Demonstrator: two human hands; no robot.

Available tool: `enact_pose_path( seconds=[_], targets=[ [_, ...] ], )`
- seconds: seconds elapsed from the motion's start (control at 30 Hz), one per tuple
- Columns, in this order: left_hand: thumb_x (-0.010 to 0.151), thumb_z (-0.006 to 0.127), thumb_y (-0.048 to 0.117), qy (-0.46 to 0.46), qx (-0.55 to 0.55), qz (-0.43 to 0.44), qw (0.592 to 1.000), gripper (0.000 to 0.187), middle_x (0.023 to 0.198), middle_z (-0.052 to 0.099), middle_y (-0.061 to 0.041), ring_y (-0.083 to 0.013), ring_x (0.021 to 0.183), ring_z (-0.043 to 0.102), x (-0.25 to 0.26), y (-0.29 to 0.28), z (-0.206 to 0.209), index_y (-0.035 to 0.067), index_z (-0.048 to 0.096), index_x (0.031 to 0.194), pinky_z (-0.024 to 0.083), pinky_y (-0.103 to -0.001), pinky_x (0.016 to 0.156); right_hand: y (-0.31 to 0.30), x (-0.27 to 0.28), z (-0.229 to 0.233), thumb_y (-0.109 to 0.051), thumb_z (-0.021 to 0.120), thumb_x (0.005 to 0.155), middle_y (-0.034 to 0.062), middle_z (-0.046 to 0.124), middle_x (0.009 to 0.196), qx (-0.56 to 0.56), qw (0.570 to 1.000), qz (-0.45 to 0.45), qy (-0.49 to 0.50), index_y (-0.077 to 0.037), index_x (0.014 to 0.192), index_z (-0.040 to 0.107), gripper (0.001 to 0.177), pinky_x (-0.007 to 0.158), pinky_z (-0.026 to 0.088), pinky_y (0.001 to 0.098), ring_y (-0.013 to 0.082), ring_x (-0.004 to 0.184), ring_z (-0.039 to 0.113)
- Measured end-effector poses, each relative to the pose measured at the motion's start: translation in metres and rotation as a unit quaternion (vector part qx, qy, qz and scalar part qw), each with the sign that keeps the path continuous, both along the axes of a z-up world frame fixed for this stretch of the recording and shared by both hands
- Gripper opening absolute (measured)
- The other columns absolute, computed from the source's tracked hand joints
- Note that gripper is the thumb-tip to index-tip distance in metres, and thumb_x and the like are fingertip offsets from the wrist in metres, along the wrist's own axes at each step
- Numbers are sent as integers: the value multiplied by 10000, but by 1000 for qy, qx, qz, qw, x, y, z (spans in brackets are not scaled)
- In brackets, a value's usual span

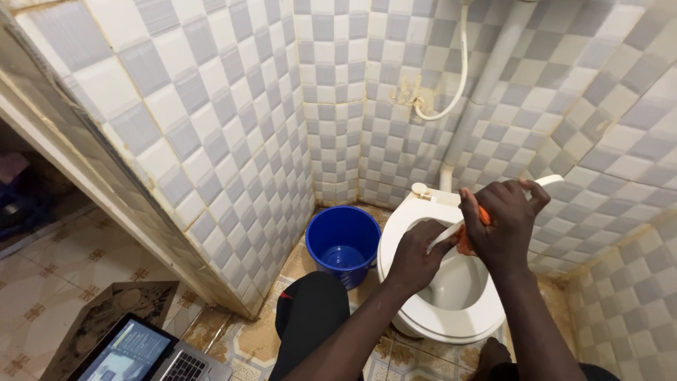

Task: The person wipes the underside and top of the toilet seat and lid using an orange cloth, dipping it into a blue basin of water between sections. They also wipe the rim and exterior of the toilet bowl.

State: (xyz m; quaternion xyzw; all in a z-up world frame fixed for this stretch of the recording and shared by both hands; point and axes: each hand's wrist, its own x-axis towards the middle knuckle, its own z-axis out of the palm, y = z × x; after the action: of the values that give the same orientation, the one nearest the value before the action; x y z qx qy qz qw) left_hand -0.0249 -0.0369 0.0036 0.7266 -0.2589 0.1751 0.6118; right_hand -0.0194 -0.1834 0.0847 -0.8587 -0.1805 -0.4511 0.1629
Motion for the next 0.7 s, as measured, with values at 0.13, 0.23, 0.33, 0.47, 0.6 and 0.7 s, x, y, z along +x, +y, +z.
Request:
enact_pose_path(
  seconds=[0.13,0.23,0.33,0.47,0.6,0.7],
  targets=[
    [986,684,166,-56,-10,-4,998,228,1025,692,-162,-352,969,664,-3,-2,4,20,688,1162,516,-452,831,-24,7,2,-202,710,1035,13,618,817,-3,1000,9,-12,-98,813,650,253,1170,289,440,205,913,616],
    [983,698,186,-33,30,-1,999,191,970,683,-157,-358,934,663,-5,-3,2,18,709,1072,507,-460,813,-42,11,0,-227,662,1124,-19,639,791,67,998,-1,-8,-123,771,672,368,1179,291,424,160,903,612],
    [995,694,203,-17,41,-10,999,205,967,682,-158,-357,953,659,-9,-4,6,17,711,1079,504,-458,815,-54,14,-4,-270,615,1199,-43,605,738,166,985,-30,27,-135,797,683,430,1153,294,374,119,824,554],
    [1011,644,289,36,-10,-61,997,295,980,700,-156,-351,917,701,-13,-6,11,44,684,1170,532,-441,782,-57,12,5,-243,609,1193,0,648,731,203,977,-60,22,-78,798,693,436,956,397,383,149,706,563],
    [1044,615,373,112,86,-50,989,328,828,709,-176,-363,810,712,-13,-12,4,96,679,1207,507,-461,698,-68,21,-9,-209,582,1195,63,675,761,320,947,28,2,16,874,724,416,737,440,305,112,709,579],
    [1044,642,383,68,75,-65,993,319,927,755,-147,-343,843,726,-2,-14,-10,119,655,1224,528,-451,689,-66,20,-6,-256,601,1216,59,673,760,337,941,27,6,30,863,710,467,735,447,300,108,754,590]
  ],
)
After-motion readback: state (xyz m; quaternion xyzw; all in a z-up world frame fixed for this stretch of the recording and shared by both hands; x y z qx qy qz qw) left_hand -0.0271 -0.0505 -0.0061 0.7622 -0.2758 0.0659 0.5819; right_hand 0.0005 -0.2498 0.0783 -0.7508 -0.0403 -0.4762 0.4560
